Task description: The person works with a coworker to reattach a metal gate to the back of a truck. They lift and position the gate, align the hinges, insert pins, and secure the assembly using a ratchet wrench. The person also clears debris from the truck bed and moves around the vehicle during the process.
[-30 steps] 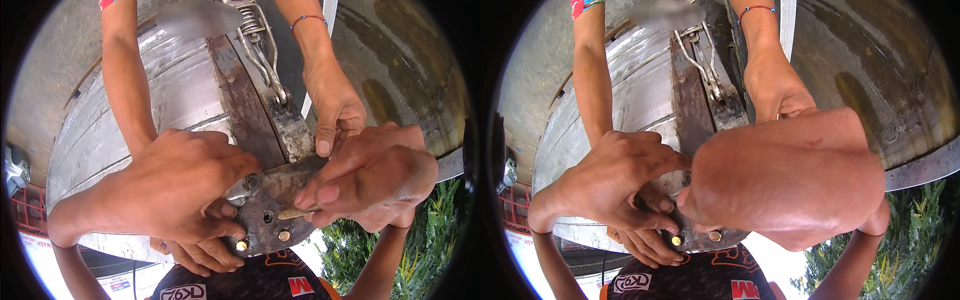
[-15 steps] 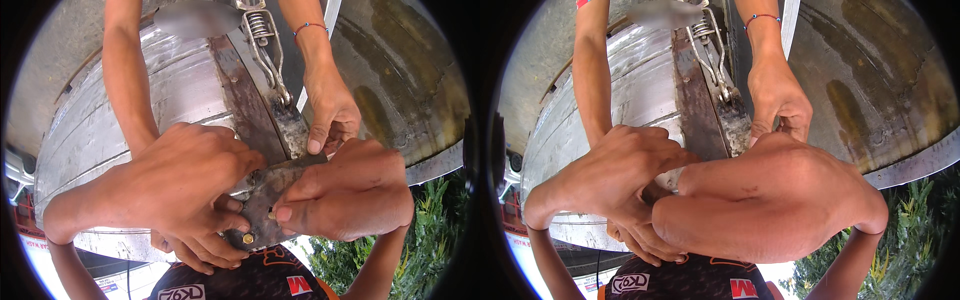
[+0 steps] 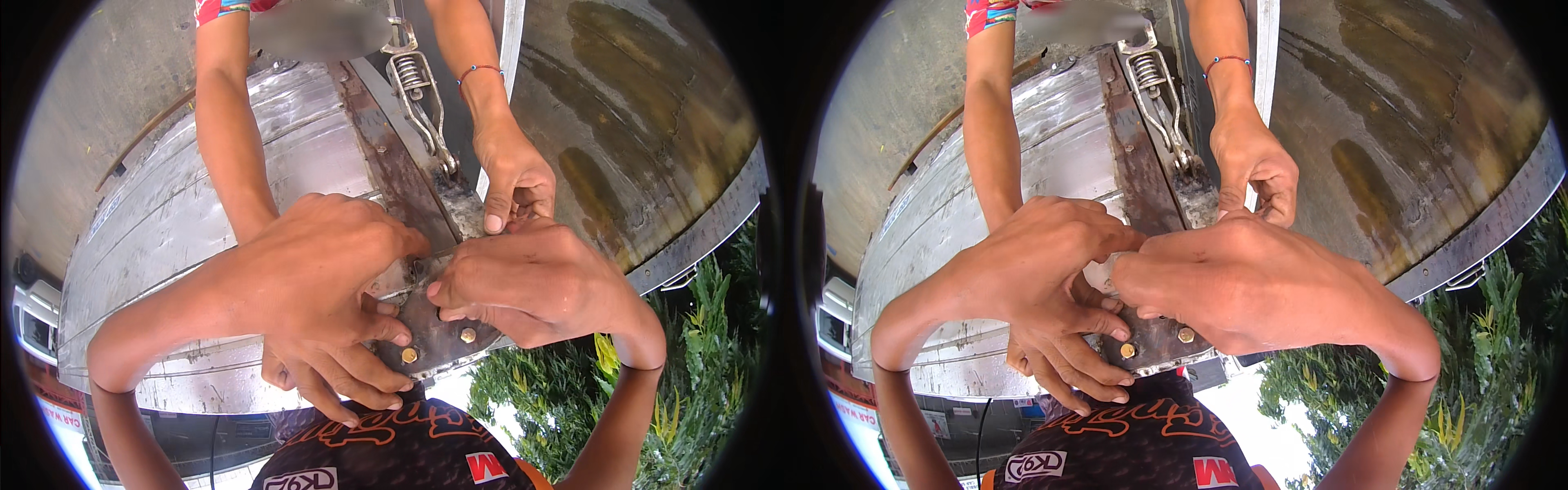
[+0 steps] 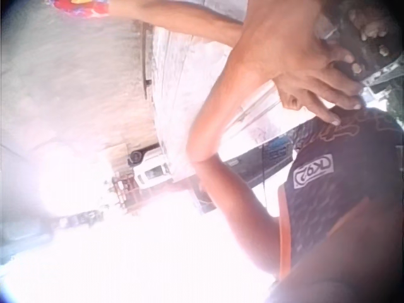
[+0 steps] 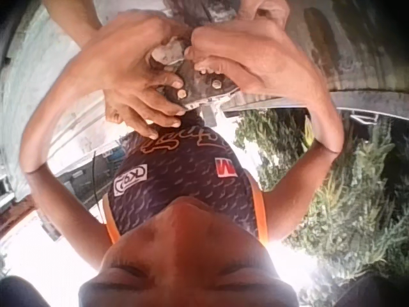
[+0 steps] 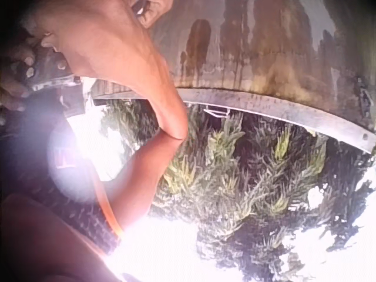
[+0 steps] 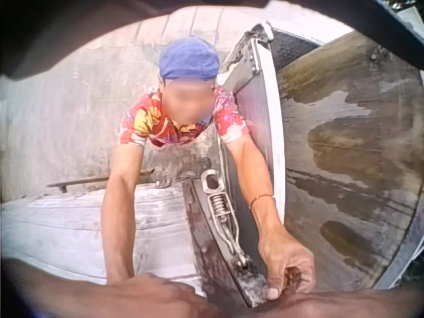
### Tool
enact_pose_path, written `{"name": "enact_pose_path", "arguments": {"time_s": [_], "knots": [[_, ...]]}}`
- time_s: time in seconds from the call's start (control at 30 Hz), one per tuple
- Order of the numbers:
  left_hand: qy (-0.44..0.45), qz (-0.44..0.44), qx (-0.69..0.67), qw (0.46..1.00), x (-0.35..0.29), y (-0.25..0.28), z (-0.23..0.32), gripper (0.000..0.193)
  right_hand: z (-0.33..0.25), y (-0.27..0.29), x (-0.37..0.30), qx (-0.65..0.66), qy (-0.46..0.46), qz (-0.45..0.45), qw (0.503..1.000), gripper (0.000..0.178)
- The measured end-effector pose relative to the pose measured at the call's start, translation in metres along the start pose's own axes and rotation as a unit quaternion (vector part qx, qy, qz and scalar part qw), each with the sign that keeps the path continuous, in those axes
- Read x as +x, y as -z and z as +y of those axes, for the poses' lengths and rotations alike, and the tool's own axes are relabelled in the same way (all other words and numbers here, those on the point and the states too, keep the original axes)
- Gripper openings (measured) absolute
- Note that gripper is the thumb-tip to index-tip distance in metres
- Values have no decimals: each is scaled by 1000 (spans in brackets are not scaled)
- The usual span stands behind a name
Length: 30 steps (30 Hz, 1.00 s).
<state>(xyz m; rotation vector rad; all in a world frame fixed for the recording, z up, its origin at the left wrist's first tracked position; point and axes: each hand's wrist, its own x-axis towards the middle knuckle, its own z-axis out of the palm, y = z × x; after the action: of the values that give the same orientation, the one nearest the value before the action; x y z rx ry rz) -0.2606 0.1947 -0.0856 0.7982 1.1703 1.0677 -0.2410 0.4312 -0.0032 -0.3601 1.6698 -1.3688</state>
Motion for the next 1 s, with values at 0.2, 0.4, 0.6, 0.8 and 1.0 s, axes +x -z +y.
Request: {"name": "enact_pose_path", "arguments": {"time_s": [0.2,0.4,0.6,0.8,1.0], "knots": [[-62,-96,76,991,-17,6,13,38,-27,1,-41,23,10,359,933,26],[-58,-161,139,975,-14,2,29,40,-44,-53,-134,90,-51,593,798,31],[-39,-90,186,978,-11,3,47,42,-35,-132,-194,144,-106,675,716,31],[-42,-57,180,981,-7,7,57,45,-48,-193,-227,163,-156,721,656,29],[-1,-42,173,984,-12,2,66,48,-40,-213,-251,167,-161,731,642,30]]}}
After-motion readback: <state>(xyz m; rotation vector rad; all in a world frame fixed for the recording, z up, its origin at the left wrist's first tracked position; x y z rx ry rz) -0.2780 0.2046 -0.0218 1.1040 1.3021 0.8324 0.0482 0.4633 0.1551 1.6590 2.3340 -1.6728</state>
